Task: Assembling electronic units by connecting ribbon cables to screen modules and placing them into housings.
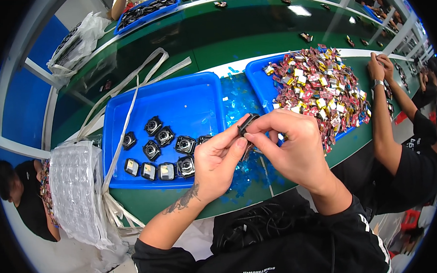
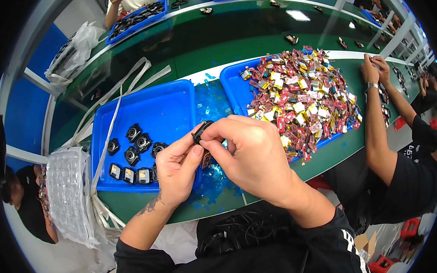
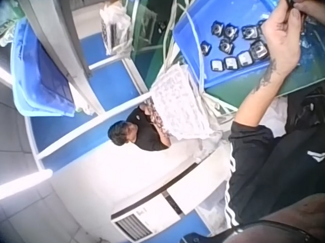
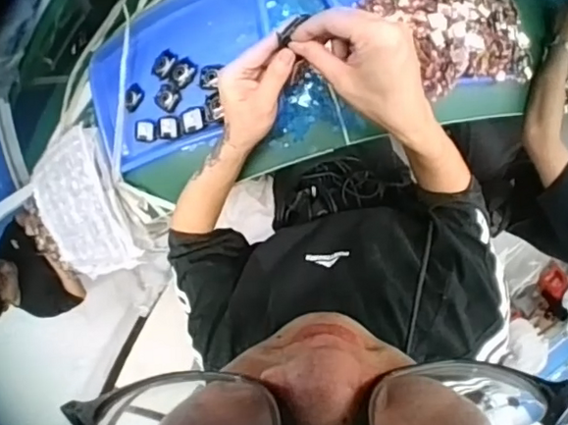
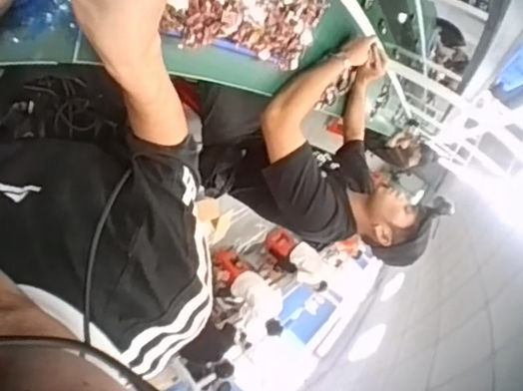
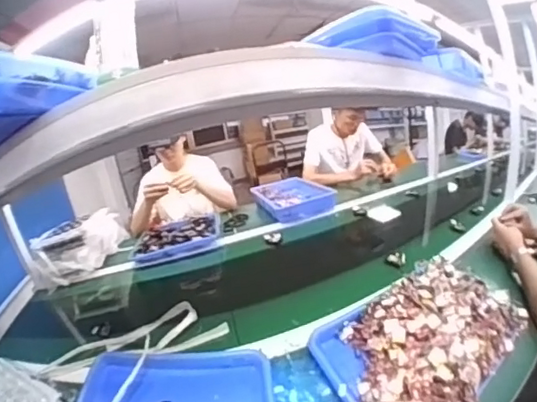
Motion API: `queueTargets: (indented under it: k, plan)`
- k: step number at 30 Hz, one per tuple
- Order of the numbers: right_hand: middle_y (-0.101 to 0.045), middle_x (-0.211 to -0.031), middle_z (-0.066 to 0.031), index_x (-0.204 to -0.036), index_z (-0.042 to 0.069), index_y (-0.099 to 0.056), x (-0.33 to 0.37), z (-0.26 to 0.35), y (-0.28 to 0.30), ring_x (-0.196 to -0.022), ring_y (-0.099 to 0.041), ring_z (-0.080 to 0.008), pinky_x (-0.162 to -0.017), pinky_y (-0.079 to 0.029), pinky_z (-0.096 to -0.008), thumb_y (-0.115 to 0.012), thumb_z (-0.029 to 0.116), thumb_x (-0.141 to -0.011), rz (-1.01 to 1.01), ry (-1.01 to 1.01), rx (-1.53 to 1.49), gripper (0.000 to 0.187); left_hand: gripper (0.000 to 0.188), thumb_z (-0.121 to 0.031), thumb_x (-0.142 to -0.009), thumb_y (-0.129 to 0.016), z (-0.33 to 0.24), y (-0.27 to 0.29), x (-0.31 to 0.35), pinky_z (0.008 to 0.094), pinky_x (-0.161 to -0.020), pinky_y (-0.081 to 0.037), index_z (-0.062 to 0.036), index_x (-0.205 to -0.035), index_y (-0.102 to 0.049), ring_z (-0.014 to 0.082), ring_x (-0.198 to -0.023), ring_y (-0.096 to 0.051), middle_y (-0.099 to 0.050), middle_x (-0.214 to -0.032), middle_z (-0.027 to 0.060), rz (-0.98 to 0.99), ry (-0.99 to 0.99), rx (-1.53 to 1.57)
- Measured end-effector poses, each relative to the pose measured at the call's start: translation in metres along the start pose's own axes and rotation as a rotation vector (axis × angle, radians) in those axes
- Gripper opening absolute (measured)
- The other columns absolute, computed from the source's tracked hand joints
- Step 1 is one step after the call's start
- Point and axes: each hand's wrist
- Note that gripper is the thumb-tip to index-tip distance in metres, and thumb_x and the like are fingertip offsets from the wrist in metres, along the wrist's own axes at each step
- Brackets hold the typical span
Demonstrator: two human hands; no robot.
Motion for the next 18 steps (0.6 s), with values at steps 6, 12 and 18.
queueTargets:
  k: [6, 12, 18]
  plan:
    - [-0.063, -0.069, -0.0088, -0.079, 0.004, -0.067, 0.003, -0.006, -0.004, -0.06, -0.063, -0.0257, -0.054, -0.049, -0.034, -0.072, -0.001, -0.073, -0.067, 0.149, 0.057, 0.009, 0.04, -0.003, -0.099, -0.05, 0.001, -0.003, -0.001, 0.0247, -0.095, -0.045, 0.0082, -0.137, -0.045, 0.0118, -0.11, -0.055, -0.059, -0.126, 0.0114, 0.008, -0.033, -0.007]
    - [-0.056, -0.066, -0.0045, -0.074, 0.007, -0.064, 0.001, -0.006, 0.002, -0.062, -0.057, -0.026, -0.062, -0.045, -0.0354, -0.074, 0.001, -0.068, -0.054, 0.267, 0.253, 0.013, 0.039, -0.003, -0.099, -0.049, 0.0, 0.0, -0.001, 0.0257, -0.096, -0.046, 0.0089, -0.136, -0.045, 0.0122, -0.111, -0.055, -0.059, -0.125, 0.0124, 0.028, 0.022, -0.034]
    - [-0.05, -0.075, -0.0035, -0.078, 0.005, -0.056, -0.001, -0.003, 0.008, -0.071, -0.05, -0.0212, -0.072, -0.042, -0.0323, -0.076, 0.002, -0.063, -0.076, 0.173, 0.081, 0.026, 0.037, -0.004, -0.099, -0.047, -0.006, 0.001, 0.002, 0.0266, -0.094, -0.048, 0.0094, -0.133, -0.047, 0.0123, -0.112, -0.056, -0.06, -0.125, 0.0132, 0.075, -0.029, -0.084]
Point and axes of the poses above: each hand's wrist, its own x-axis away from the middle knuckle, its own y-axis out of the back of the hand, z = x × y
